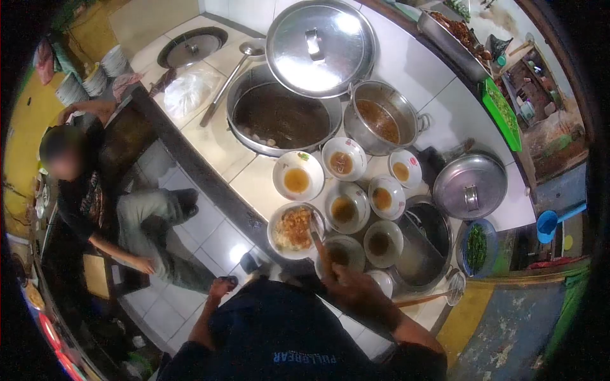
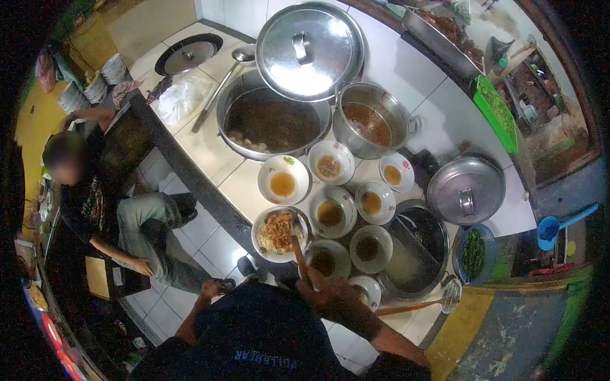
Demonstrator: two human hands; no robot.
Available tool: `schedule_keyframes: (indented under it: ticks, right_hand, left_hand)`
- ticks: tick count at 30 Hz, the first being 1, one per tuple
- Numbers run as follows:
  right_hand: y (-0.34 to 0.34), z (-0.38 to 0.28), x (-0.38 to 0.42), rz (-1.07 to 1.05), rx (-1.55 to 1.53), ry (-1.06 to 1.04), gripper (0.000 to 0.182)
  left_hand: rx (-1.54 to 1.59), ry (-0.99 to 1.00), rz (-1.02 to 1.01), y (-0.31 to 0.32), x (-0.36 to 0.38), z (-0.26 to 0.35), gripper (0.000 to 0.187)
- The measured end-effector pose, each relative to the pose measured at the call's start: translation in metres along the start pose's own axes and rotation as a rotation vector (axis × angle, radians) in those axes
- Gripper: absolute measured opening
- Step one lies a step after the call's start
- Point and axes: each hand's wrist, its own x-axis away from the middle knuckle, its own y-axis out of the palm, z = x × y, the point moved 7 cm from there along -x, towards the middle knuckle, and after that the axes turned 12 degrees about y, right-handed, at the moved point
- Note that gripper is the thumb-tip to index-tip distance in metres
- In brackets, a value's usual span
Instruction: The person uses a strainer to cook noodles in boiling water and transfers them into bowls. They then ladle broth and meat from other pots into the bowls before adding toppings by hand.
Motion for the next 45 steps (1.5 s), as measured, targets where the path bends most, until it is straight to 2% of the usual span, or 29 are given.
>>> schedule_keyframes:
  ticks: [2, 4, 5, 7, 9, 11, 13, 14, 15, 17, 19, 22, 24, 26, 28, 30, 32, 34, 35, 36, 38, 40, 42, 44, 45]
  right_hand:
    - [0.005, -0.005, 0.013, 0.094, 0.011, -0.051, 0.021]
    - [0.005, -0.006, 0.015, 0.176, 0.034, -0.095, 0.02]
    - [0.006, -0.004, 0.013, 0.216, 0.051, -0.109, 0.019]
    - [0.004, -0.006, 0.016, 0.27, 0.042, -0.137, 0.016]
    - [0.002, -0.006, 0.02, 0.298, -0.001, -0.175, 0.014]
    - [0.011, -0.002, 0.019, 0.252, -0.002, -0.105, 0.013]
    - [0.016, -0.002, 0.022, 0.237, -0.023, -0.095, 0.013]
    - [0.015, -0.003, 0.023, 0.258, -0.036, -0.12, 0.014]
    - [0.013, -0.003, 0.024, 0.279, -0.047, -0.141, 0.015]
    - [0.016, 0.001, 0.024, 0.207, -0.135, -0.026, 0.017]
    - [0.018, 0.005, 0.027, 0.206, -0.228, 0.027, 0.019]
    - [0.014, 0.008, 0.027, 0.292, -0.303, -0.018, 0.022]
    - [0.004, 0.001, 0.024, 0.307, -0.26, -0.094, 0.026]
    - [0.014, 0.008, 0.028, 0.34, -0.242, -0.077, 0.033]
    - [0.016, 0.013, 0.029, 0.35, -0.265, -0.036, 0.04]
    - [0.013, 0.018, 0.027, 0.344, -0.33, 0.025, 0.049]
    - [0.021, 0.023, 0.03, 0.312, -0.279, 0.095, 0.042]
    - [0.015, 0.025, 0.029, 0.337, -0.258, 0.084, 0.035]
    - [-0.001, 0.026, 0.024, 0.377, -0.265, 0.04, 0.032]
    - [-0.018, 0.026, 0.02, 0.416, -0.273, -0.003, 0.028]
    - [-0.05, 0.038, 0.014, 0.518, -0.022, 0.087, 0.022]
    - [-0.091, 0.071, 0.008, 0.619, -0.325, 0.264, 0.018]
    - [-0.102, 0.118, -0.002, 0.736, -1.097, 0.32, 0.016]
    - [-0.129, 0.172, -0.011, 0.819, -0.947, 0.45, 0.018]
    - [-0.148, 0.187, -0.018, 0.888, -0.89, 0.462, 0.02]
  left_hand:
    - [-0.13, 0.053, -0.047, -0.01, -0.009, -0.02, 0.031]
    - [-0.141, 0.019, -0.114, -0.022, -0.021, -0.056, 0.035]
    - [-0.016, -0.088, -0.162, -0.029, -0.029, -0.079, 0.038]
    - [0.697, -0.106, -0.295, -0.002, 0.0, -0.027, 0.041]
    - [0.033, 0.416, -0.269, -0.016, -0.019, -0.025, 0.044]
    - [-0.004, 0.463, -0.187, -0.02, -0.014, -0.027, 0.044]
    - [0.591, 0.059, -0.074, -0.01, 0.007, -0.021, 0.042]
    - [0.209, 0.226, -0.086, -0.016, 0.0, -0.015, 0.043]
    - [-0.176, 0.386, -0.099, -0.026, -0.017, -0.033, 0.044]
    - [-0.812, 0.643, -0.15, -0.014, -0.013, -0.021, 0.047]
    - [-1.319, 0.861, -0.228, 0.018, 0.013, 0.037, 0.05]
    - [-1.102, 0.492, -0.178, 0.014, 0.005, 0.041, 0.051]
    - [-0.784, 0.575, -0.179, 0.013, 0.006, 0.035, 0.048]
    - [-0.57, 0.584, -0.162, -0.004, -0.005, 0.008, 0.046]
    - [-0.458, 0.519, -0.136, -0.015, -0.018, -0.024, 0.046]
    - [-0.354, 0.446, -0.122, -0.009, -0.012, -0.006, 0.044]
    - [-0.592, 0.535, -0.151, 0.007, 0.007, 0.043, 0.043]
    - [-1.177, 0.777, -0.203, 0.029, 0.026, 0.08, 0.042]
    - [-0.935, 0.717, -0.165, 0.019, 0.015, 0.06, 0.041]
    - [-0.694, 0.652, -0.127, -0.002, -0.006, 0.011, 0.04]
    - [-0.714, 0.711, -0.092, -0.001, -0.002, 0.008, 0.04]
    - [-1.247, 0.956, -0.098, 0.033, 0.037, 0.081, 0.041]
    - [-0.804, 0.525, -0.052, 0.015, 0.018, 0.054, 0.042]
    - [-0.762, 0.5, -0.051, 0.011, 0.015, 0.049, 0.039]
    - [-0.945, 0.688, -0.073, 0.016, 0.02, 0.062, 0.037]
